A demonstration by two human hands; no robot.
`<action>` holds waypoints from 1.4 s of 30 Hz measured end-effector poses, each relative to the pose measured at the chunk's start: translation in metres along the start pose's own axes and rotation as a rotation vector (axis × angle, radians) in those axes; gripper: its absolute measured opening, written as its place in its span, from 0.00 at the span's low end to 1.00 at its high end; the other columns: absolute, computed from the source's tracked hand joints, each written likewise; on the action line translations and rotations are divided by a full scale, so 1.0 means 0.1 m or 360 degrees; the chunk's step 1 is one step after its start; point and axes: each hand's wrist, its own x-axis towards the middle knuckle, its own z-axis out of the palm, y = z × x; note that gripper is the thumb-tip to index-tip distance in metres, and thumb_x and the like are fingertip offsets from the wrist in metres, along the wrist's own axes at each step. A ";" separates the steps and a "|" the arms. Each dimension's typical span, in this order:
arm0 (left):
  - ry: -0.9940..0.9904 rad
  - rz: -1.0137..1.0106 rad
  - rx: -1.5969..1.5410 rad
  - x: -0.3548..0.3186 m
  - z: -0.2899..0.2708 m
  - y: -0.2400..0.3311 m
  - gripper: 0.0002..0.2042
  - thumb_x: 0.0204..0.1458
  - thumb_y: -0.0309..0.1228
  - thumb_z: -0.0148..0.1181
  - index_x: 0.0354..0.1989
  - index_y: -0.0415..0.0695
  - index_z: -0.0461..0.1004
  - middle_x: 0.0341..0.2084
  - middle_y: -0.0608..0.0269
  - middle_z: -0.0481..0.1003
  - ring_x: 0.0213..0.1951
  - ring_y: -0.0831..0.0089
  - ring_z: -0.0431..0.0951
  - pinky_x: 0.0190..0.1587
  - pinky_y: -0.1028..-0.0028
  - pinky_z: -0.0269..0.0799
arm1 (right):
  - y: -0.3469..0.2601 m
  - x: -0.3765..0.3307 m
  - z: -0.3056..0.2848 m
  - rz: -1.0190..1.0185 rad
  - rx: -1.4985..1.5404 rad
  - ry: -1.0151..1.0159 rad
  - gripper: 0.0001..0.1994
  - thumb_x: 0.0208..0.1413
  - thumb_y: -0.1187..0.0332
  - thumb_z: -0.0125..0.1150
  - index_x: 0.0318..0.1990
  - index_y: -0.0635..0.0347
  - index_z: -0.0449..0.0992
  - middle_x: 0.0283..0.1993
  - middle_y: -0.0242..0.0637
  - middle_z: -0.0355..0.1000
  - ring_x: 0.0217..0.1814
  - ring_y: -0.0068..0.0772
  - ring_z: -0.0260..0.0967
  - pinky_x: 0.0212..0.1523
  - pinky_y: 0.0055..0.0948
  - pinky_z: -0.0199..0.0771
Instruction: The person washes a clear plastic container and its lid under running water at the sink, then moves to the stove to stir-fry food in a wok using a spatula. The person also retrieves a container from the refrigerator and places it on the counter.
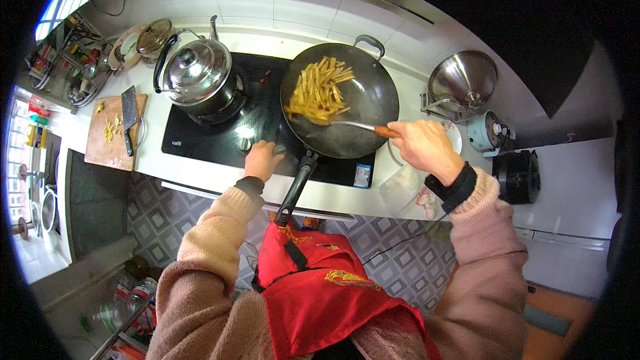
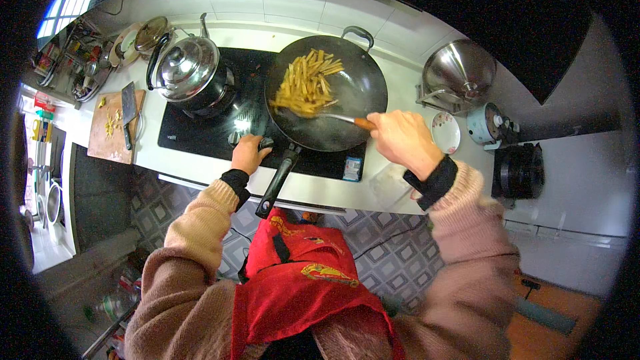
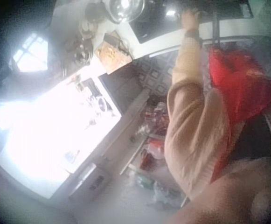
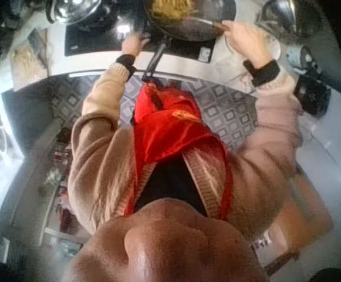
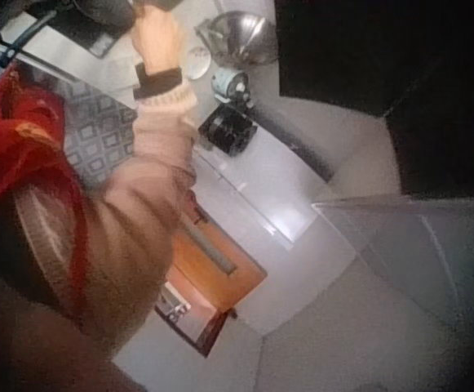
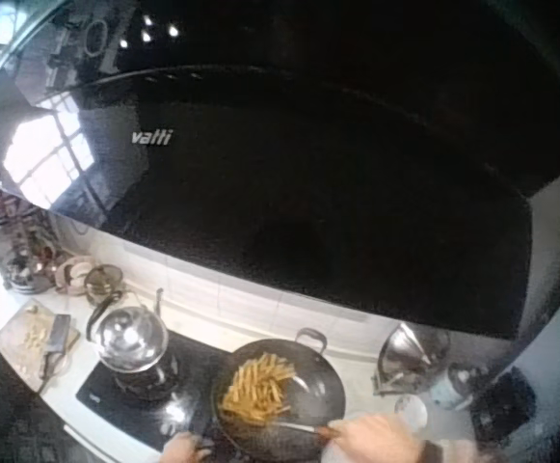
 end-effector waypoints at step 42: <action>-0.0775 -0.0822 -0.1516 -0.93 -0.74 1.09 0.22 0.64 0.39 0.56 0.63 0.44 0.64 0.24 0.64 0.74 0.16 0.80 0.69 0.17 0.77 0.69 | -0.06 -0.09 0.78 0.0072 0.0330 0.0253 0.13 0.58 0.64 0.59 0.50 0.54 0.77 0.30 0.50 0.77 0.33 0.55 0.76 0.37 0.49 0.75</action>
